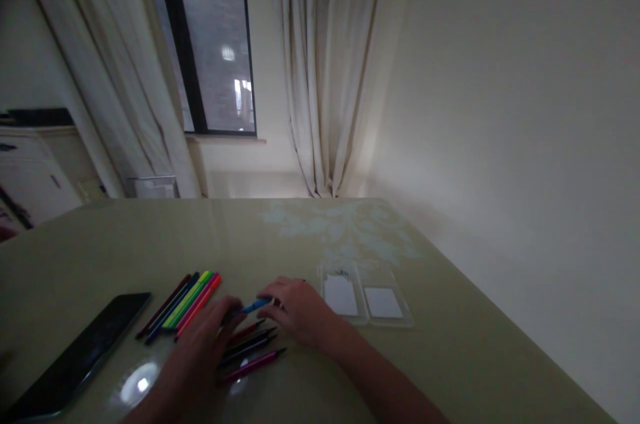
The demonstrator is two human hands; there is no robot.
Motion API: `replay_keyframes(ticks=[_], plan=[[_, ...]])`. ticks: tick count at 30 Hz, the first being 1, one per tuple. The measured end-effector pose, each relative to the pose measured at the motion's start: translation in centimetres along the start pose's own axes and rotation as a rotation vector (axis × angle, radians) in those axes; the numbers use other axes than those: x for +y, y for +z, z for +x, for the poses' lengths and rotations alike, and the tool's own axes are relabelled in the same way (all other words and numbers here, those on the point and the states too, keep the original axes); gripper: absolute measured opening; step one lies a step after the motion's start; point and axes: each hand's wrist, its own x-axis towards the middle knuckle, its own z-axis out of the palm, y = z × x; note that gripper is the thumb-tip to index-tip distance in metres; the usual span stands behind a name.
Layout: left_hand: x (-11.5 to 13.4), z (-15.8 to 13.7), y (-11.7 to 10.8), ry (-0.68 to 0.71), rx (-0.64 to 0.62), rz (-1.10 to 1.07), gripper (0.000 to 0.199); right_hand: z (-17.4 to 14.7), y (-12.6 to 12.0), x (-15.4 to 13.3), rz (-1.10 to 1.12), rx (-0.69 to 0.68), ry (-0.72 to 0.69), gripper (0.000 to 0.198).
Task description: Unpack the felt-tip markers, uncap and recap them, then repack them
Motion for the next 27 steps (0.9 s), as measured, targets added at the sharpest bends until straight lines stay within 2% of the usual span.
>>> replay_keyframes(ticks=[2,6,13,15,18,20,23,25,27], plan=[[1.1,-0.3,0.3,0.023,-0.052,-0.06,0.023,0.0,0.0,-0.2,-0.024,-0.027,-0.057,0.02],[2.0,-0.3,0.5,0.007,-0.161,-0.109,0.024,0.0,-0.7,0.3,-0.026,-0.011,-0.123,0.017],[1.9,0.0,0.0,-0.026,-0.204,-0.117,0.032,0.6,-1.5,1.5,-0.015,0.01,-0.119,0.018],[1.1,0.0,-0.5,-0.066,-0.183,-0.081,0.035,0.6,-2.4,2.4,-0.039,0.092,-0.075,0.015],[-0.4,0.2,-1.3,-0.131,-0.079,-0.049,0.035,0.2,-4.3,3.9,-0.017,0.28,0.051,0.012],[-1.1,0.5,-1.4,-0.112,-0.024,-0.046,0.034,-0.2,-5.0,4.6,-0.056,0.308,0.132,0.009],[-1.4,0.6,-1.0,-0.043,-0.031,-0.039,0.032,-0.7,-4.7,5.0,-0.169,0.148,0.215,0.008],[-1.3,0.5,-0.4,-0.02,-0.067,-0.03,0.031,-0.9,-3.8,4.9,-0.22,-0.001,0.229,0.01],[-1.2,0.3,-0.1,-0.014,-0.117,-0.034,0.031,-1.1,-2.7,4.9,-0.244,-0.087,0.228,0.011]])
